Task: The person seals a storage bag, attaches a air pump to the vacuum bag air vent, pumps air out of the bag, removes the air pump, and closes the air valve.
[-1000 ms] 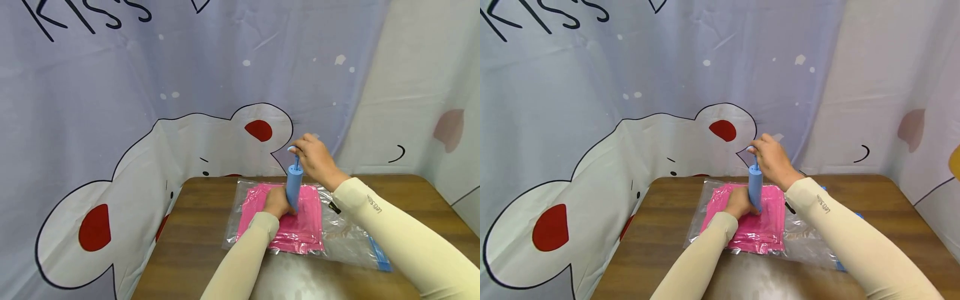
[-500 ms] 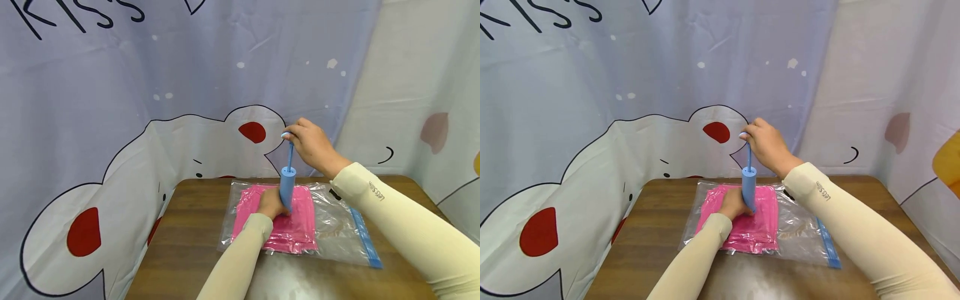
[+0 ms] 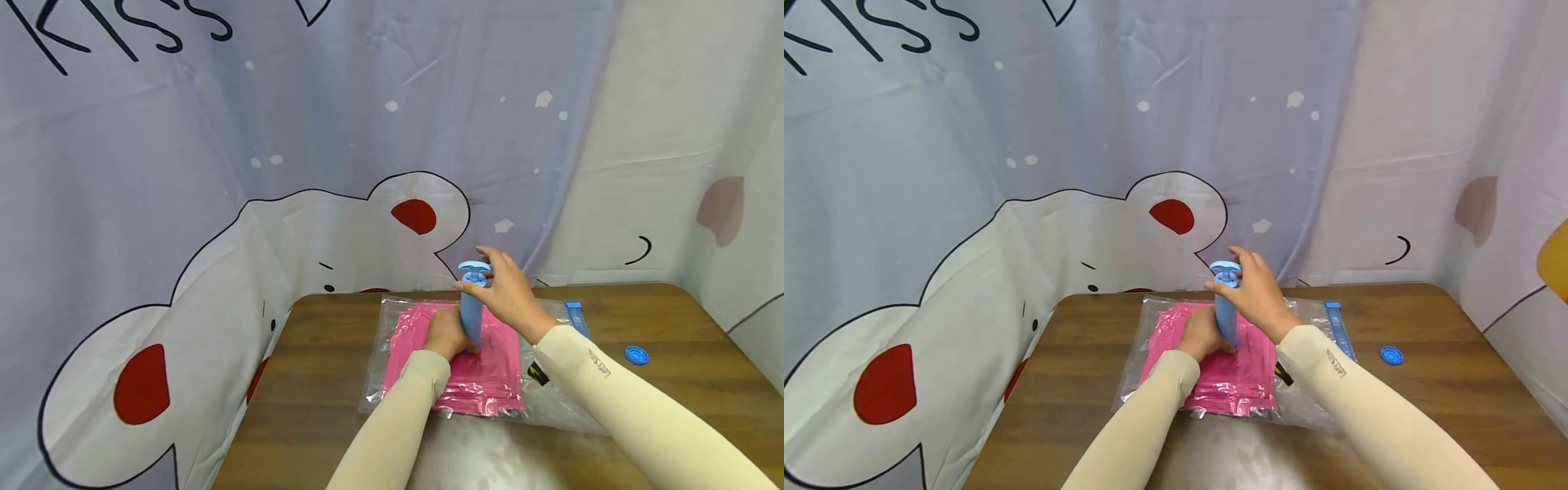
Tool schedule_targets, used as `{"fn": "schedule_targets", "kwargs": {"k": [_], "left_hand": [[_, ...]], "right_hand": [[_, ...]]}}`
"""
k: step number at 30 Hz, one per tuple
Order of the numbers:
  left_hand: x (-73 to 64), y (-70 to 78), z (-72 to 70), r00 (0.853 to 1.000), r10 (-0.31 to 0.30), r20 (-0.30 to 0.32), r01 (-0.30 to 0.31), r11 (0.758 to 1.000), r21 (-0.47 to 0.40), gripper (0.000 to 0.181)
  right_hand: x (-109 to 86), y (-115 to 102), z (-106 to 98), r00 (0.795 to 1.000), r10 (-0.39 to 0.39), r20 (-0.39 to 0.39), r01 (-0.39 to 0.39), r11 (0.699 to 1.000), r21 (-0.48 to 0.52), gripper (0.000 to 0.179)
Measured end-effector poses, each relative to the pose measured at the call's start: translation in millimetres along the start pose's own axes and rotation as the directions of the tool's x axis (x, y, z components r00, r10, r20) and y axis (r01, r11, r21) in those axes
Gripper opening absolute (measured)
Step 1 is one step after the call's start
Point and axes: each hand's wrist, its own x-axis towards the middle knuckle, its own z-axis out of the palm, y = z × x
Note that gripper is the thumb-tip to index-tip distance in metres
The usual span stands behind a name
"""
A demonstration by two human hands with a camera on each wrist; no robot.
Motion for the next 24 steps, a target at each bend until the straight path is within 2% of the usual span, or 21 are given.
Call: {"fn": "schedule_targets", "kwargs": {"k": [1,3,5,8,10,13,14,16,19,22,24], "left_hand": [[0.6,-0.3,0.4,1.000,-0.005,-0.003,0.005,1.000,0.010,0.083],[1.5,-1.0,0.6,1.000,-0.013,-0.005,0.013,1.000,0.018,0.085],[2.0,-2.0,0.7,1.000,-0.007,-0.008,0.007,1.000,0.024,0.084],[2.0,-5.4,0.2,1.000,0.026,0.007,-0.026,1.000,0.013,0.084],[3.1,-8.8,-1.8,0.997,0.059,0.056,-0.058,0.998,-0.019,0.089],[6.1,-16.1,-10.8,0.982,0.086,0.166,-0.082,0.996,-0.027,0.101],[7.7,-20.3,-15.2,0.978,0.080,0.195,-0.081,0.997,0.000,0.103],[8.9,-32.9,-25.1,0.971,0.050,0.233,-0.077,0.991,0.109,0.104],[4.7,-56.4,-38.1,0.965,-0.022,0.260,-0.045,0.967,0.249,0.100],[-3.6,-70.7,-47.6,0.959,-0.031,0.283,-0.046,0.964,0.262,0.100],[-11.6,-71.7,-52.3,0.958,-0.010,0.288,-0.063,0.968,0.244,0.098]], "right_hand": [[-2.3,3,3,0.999,0.040,-0.002,-0.040,0.999,0.015,0.089],[-6.1,9,10,0.995,0.095,-0.016,-0.094,0.995,0.026,0.091],[-8.4,14,15,0.994,0.098,-0.047,-0.098,0.995,0.010,0.081],[-10.5,18,22,0.992,0.062,-0.108,-0.067,0.997,-0.038,0.063],[-11.7,18,23,0.991,0.040,-0.130,-0.049,0.997,-0.066,0.057],[-12.1,19,22,0.991,0.022,-0.133,-0.037,0.993,-0.113,0.056],[-11.6,19,20,0.991,0.017,-0.133,-0.035,0.991,-0.127,0.056],[-10.5,19,20,0.990,0.007,-0.140,-0.028,0.989,-0.147,0.055],[-9.0,18,23,0.987,-0.008,-0.159,-0.019,0.985,-0.169,0.051],[-8.3,18,23,0.986,-0.020,-0.168,-0.012,0.983,-0.185,0.050],[-8.3,19,24,0.986,-0.025,-0.163,-0.007,0.981,-0.193,0.048]]}}
